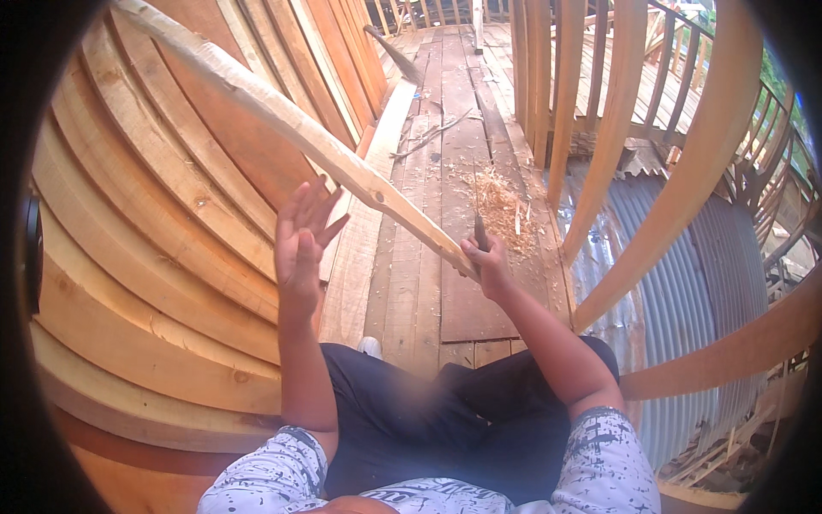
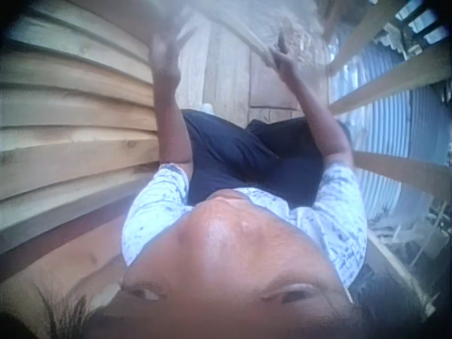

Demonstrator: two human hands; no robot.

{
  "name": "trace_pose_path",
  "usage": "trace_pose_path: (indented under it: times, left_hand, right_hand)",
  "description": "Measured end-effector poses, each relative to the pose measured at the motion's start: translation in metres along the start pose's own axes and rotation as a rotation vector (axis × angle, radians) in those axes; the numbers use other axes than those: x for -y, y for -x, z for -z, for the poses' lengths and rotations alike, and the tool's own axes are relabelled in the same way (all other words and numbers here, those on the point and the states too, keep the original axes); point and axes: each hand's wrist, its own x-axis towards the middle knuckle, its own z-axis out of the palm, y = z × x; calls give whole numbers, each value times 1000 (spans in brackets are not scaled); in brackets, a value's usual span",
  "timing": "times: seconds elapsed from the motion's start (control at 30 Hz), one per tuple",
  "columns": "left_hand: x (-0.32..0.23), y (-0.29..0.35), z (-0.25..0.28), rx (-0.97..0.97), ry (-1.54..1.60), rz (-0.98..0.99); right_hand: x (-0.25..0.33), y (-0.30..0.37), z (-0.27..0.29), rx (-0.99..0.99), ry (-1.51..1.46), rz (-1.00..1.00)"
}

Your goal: The person sits cross-legged on a wooden floor and uses a knife to carve a long, thin piece of wood. They hold the wood with their left hand and use the knife in their right hand to shave off thin strips, gradually shaping the wood into a tapered form.

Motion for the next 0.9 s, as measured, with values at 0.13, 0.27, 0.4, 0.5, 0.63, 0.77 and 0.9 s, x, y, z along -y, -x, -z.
trace_pose_path:
  times: [0.13,0.27,0.4,0.5,0.63,0.77,0.9]
  left_hand:
    - [-50,21,12,-8,-174,14]
    - [-85,77,26,54,-498,53]
    - [-137,158,42,135,-801,254]
    - [-169,242,54,98,-977,455]
    - [-222,363,60,-76,-1160,797]
    - [-278,451,41,-263,-1280,982]
    - [-292,518,33,-117,-1397,921]
  right_hand:
    - [-7,3,-2,-17,-7,-44]
    - [-15,8,2,-74,-32,-64]
    - [-24,5,14,-69,-47,-75]
    - [-35,4,31,-77,-75,-69]
    - [-38,0,32,-35,-95,-89]
    - [-22,9,14,15,-60,-186]
    - [-20,2,27,62,-67,-180]
